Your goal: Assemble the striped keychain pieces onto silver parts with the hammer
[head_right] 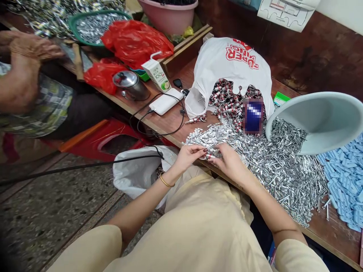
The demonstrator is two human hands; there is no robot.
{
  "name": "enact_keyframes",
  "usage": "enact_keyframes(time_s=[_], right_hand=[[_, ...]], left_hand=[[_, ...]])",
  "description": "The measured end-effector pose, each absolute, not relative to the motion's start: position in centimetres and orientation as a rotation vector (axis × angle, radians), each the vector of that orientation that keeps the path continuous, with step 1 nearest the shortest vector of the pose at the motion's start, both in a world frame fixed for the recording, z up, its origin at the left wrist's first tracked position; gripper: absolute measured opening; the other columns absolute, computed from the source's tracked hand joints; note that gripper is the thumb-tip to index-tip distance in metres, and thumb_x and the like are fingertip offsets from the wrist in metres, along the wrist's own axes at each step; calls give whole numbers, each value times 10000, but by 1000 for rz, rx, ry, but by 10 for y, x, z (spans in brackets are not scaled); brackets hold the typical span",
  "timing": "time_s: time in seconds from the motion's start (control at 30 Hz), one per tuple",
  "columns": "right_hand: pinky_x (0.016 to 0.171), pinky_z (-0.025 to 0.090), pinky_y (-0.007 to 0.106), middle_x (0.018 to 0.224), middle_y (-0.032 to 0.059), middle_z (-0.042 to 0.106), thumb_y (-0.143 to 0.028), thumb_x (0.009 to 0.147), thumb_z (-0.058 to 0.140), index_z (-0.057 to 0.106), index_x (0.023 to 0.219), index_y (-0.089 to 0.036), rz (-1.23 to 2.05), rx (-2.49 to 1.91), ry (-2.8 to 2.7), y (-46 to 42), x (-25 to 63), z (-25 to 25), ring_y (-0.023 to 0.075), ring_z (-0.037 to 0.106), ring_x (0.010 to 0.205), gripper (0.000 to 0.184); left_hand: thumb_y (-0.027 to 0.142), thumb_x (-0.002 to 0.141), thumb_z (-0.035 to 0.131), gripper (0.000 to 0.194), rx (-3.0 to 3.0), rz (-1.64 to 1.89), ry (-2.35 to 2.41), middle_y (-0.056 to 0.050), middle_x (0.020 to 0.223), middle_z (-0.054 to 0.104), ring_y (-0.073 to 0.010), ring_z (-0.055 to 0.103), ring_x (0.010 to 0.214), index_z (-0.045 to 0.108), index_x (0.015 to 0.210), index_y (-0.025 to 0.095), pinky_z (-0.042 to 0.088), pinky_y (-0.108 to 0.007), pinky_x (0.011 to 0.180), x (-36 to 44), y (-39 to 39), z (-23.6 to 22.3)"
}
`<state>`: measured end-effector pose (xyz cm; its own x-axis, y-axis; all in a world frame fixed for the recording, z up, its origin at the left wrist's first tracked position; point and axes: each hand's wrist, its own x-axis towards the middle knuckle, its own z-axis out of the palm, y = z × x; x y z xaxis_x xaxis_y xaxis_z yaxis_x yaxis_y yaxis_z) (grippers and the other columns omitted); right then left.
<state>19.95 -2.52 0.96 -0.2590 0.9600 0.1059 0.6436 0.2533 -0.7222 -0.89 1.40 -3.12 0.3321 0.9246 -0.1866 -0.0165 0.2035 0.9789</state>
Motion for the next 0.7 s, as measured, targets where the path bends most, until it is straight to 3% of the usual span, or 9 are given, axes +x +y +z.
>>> enact_keyframes(time_s=[0.1,0.27,0.4,0.7], right_hand=[[672,530,312,923,37,726,-378,945,641,681,1025,-234,961,-1452,-1685,-44,188,7,193,659,781,169],[737,558,333,1032,54,740,-363,955,642,731,1077,-269,856,-1353,-1675,-59,187,20,206,684,923,177],[831,565,391,1001,49,735,-335,944,662,762,1033,-300,778,-1286,-1695,-66,191,33,217,684,950,139],[707,557,353,881,38,716,-347,885,717,773,938,-286,858,-1323,-1549,-86,187,33,201,648,816,98]], left_hand=[[485,817,761,315,1348,995,1050,-87,872,791,-204,721,810,815,864,179,576,-300,760,-4,-2,-16],[429,912,677,268,1571,1048,982,-82,863,789,-189,714,790,828,875,210,575,-301,763,-9,-14,7],[429,925,663,272,1627,1056,910,-86,880,790,-193,721,814,835,878,223,588,-309,779,-14,-19,14],[388,891,725,198,1544,1050,731,-87,848,785,-195,729,813,841,859,231,591,-302,765,-11,-28,7]])
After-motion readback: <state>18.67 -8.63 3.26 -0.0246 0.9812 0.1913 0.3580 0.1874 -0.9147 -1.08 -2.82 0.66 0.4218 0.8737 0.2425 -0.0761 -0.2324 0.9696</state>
